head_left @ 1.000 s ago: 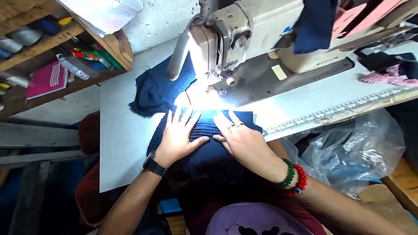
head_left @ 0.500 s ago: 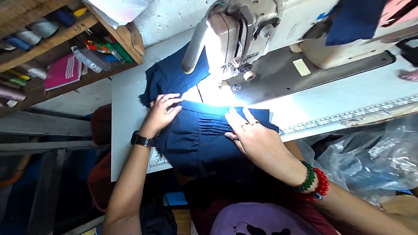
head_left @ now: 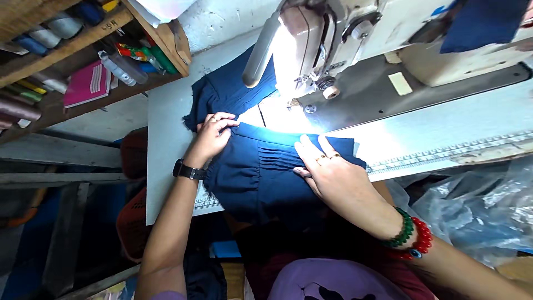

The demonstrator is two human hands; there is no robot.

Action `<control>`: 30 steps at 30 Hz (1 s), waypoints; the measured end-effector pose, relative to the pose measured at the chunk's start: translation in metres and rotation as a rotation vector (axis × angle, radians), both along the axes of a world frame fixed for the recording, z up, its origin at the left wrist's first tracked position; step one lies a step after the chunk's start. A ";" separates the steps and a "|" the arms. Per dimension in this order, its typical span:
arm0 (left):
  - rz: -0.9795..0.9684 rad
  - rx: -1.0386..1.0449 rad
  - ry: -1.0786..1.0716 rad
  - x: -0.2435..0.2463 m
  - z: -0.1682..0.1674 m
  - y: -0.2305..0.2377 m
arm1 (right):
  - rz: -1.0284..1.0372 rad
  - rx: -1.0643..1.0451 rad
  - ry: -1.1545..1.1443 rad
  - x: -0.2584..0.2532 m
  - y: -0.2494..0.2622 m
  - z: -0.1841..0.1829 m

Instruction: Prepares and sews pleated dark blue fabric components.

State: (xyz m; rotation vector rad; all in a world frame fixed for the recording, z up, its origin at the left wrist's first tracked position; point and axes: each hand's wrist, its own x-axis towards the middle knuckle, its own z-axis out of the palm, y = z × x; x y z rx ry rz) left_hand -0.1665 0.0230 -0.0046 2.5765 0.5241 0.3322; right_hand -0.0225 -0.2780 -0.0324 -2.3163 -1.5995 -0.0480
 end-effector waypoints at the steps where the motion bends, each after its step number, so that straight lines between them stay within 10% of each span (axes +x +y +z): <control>1: -0.008 -0.006 0.011 0.000 0.002 0.000 | 0.000 0.005 0.001 0.000 0.000 0.000; 30: -0.070 -0.031 -0.121 -0.019 -0.003 -0.011 | 0.034 0.262 -0.009 0.021 -0.007 0.026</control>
